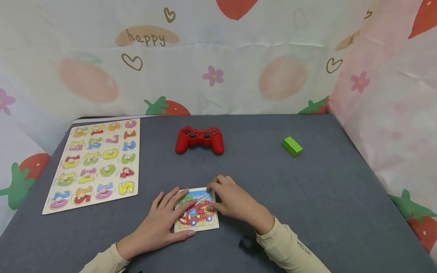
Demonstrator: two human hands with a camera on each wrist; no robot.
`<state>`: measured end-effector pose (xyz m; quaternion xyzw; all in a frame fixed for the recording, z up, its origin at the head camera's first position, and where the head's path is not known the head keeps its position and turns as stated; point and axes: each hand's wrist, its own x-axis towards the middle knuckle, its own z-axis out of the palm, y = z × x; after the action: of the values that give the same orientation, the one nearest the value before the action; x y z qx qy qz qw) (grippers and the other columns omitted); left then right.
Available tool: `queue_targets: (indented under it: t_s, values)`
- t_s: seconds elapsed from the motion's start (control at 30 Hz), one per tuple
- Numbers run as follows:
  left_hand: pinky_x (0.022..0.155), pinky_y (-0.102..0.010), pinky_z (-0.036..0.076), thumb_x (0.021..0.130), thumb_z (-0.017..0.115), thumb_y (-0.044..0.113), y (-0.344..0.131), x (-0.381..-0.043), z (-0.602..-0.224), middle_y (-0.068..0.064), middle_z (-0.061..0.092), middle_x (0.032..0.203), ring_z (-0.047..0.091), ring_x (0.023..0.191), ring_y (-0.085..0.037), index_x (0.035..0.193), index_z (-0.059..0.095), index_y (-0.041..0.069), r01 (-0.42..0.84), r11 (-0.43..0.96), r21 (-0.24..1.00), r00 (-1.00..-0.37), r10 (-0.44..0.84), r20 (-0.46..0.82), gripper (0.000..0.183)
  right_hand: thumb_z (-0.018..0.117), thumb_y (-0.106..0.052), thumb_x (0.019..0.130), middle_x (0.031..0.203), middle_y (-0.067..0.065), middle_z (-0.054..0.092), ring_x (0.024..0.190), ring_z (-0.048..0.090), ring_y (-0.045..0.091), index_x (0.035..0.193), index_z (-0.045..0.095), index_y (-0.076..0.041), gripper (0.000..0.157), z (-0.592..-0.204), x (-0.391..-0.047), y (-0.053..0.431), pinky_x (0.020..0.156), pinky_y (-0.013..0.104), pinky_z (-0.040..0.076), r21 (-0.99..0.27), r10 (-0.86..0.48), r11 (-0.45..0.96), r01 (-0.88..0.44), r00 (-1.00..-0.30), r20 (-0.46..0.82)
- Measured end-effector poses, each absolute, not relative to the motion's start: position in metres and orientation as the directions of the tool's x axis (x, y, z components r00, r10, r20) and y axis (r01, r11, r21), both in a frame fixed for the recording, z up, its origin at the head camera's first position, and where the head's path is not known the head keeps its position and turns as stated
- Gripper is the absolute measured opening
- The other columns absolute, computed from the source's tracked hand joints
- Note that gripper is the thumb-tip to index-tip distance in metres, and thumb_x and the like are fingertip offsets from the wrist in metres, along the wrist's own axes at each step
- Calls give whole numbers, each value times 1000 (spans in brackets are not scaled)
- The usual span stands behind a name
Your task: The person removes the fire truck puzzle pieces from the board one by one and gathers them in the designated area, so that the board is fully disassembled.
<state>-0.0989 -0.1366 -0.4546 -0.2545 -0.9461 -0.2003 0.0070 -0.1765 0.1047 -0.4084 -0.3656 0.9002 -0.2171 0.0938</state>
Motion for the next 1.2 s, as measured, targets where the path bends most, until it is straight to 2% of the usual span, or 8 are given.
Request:
queue_targets:
  t_s: [0.1, 0.23, 0.37, 0.63, 0.77, 1.03, 1.2]
  values:
    - [109, -63, 13, 85, 45, 73, -136, -99, -456, -1, 26, 156, 15, 146, -26, 148, 36, 30, 507, 793, 337, -859, 497, 124, 76, 76, -30, 82, 106, 1, 54, 96, 46, 16, 115, 64, -15, 38, -408, -176, 105, 80, 34, 46, -447, -697, 638, -627, -717, 13]
    - [111, -59, 12, 89, 40, 71, -136, -100, -457, 5, 23, 158, 11, 148, -19, 149, 29, 38, 543, 782, 307, -836, 537, 110, 70, 77, -27, 81, 101, 1, 55, 92, 46, 15, 112, 67, -14, 35, -410, -176, 106, 77, 32, 45, -435, -696, 631, -642, -716, 47]
    - [111, -59, 10, 92, 39, 67, -135, -101, -458, 6, 26, 157, 11, 147, -18, 148, 26, 46, 577, 760, 298, -812, 573, 110, 61, 77, -25, 81, 99, 1, 56, 90, 47, 14, 110, 68, -14, 33, -410, -176, 104, 77, 31, 45, -435, -686, 635, -639, -725, 64]
    - [108, -62, 12, 92, 46, 61, -132, -101, -459, 2, 33, 153, 19, 145, -22, 144, 38, 44, 592, 752, 289, -805, 569, 168, 55, 74, -15, 84, 95, 0, 59, 86, 55, 14, 103, 68, -9, 21, -415, -175, 98, 76, 30, 48, -508, -626, 634, -583, -772, 105]
    - [106, -66, 14, 91, 50, 58, -128, -99, -457, 0, 33, 153, 21, 145, -25, 144, 40, 41, 583, 763, 280, -812, 559, 167, 56, 74, -11, 84, 95, 0, 57, 85, 56, 13, 102, 67, -9, 20, -418, -174, 96, 76, 30, 49, -548, -594, 639, -540, -799, 95]
    - [106, -67, 13, 92, 51, 55, -127, -98, -455, 0, 28, 156, 18, 145, -26, 145, 39, 39, 575, 770, 276, -817, 558, 146, 57, 74, -10, 83, 98, 1, 56, 88, 56, 14, 102, 64, -11, 21, -417, -172, 94, 80, 33, 49, -588, -556, 647, -485, -828, 71]
    - [106, -67, 12, 95, 46, 55, -128, -98, -456, 0, 28, 156, 18, 145, -27, 146, 38, 39, 574, 764, 295, -817, 557, 146, 54, 74, -9, 84, 100, 0, 56, 88, 56, 13, 102, 64, -12, 21, -417, -171, 93, 80, 34, 50, -608, -545, 646, -462, -837, 57]
